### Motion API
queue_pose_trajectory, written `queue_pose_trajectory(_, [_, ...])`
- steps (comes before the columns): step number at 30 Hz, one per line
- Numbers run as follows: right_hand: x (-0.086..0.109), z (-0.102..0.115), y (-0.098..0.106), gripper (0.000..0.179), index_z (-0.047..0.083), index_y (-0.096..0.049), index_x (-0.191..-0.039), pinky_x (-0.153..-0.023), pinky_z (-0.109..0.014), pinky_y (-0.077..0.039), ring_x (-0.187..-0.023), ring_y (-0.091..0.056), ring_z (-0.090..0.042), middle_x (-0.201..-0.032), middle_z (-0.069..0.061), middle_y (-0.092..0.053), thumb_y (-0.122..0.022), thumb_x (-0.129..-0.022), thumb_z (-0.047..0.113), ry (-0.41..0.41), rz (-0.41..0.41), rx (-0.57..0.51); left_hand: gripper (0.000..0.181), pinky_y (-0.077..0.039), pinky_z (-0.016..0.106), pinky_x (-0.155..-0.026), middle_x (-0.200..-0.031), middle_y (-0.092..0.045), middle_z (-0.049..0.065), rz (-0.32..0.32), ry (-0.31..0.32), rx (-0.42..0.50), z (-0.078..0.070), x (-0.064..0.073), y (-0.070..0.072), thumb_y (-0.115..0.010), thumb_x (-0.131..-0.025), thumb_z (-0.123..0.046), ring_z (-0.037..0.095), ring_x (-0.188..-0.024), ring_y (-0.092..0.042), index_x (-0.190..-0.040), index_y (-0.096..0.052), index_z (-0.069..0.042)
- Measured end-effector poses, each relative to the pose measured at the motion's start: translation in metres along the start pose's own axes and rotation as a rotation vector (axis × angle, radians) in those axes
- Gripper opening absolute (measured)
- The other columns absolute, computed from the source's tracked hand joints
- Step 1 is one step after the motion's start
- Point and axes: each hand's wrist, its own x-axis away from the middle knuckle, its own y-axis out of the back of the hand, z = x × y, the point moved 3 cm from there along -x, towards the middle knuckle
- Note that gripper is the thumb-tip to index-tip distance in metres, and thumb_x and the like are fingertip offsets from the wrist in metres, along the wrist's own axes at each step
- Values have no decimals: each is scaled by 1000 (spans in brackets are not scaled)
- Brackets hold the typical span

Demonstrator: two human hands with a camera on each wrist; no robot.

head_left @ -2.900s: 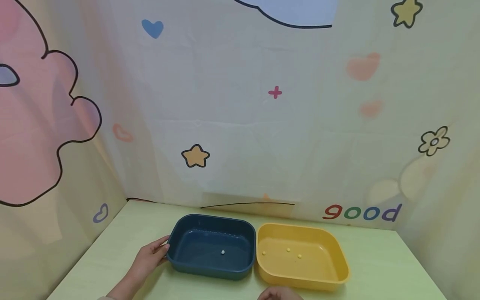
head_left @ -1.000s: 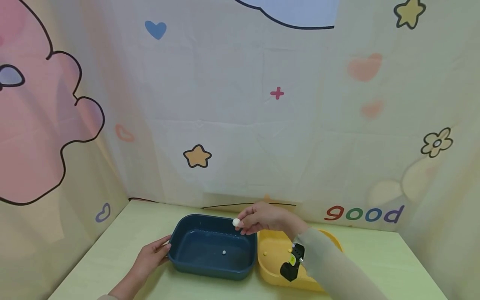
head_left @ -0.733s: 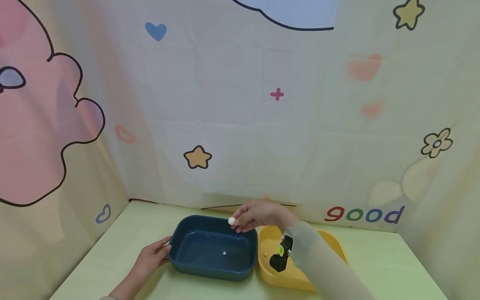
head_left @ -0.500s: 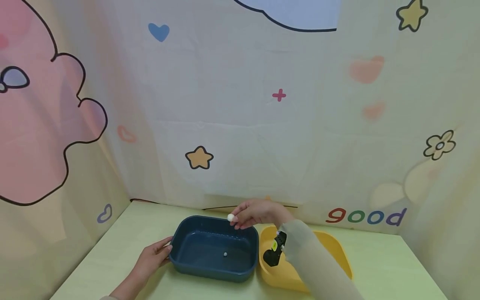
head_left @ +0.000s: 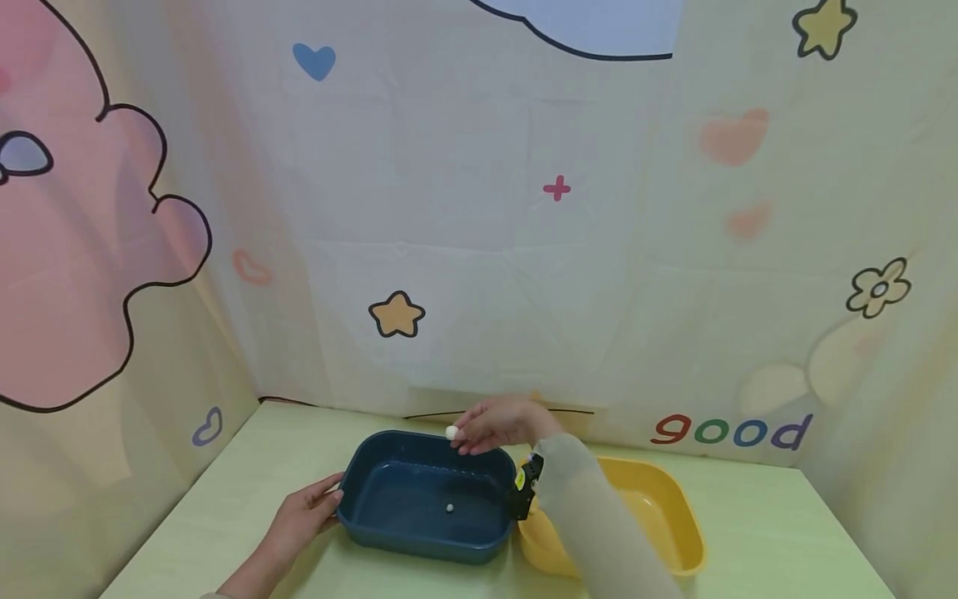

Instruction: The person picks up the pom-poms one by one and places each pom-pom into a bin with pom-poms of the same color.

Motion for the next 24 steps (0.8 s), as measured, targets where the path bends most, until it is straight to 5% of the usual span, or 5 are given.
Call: queue_pose_trajectory(24, [-26,-38,-22,22,-6,-67,-119,-78,-22,-63,-78,-68,-11,-97,-6,-75,-60,-100,3,-57,-70,-78,44,-66,32,-84,-136,-60,35,0,12,-14,1,-1,0,-49,-106,-2,19,-102,-75,-147,-44,13])
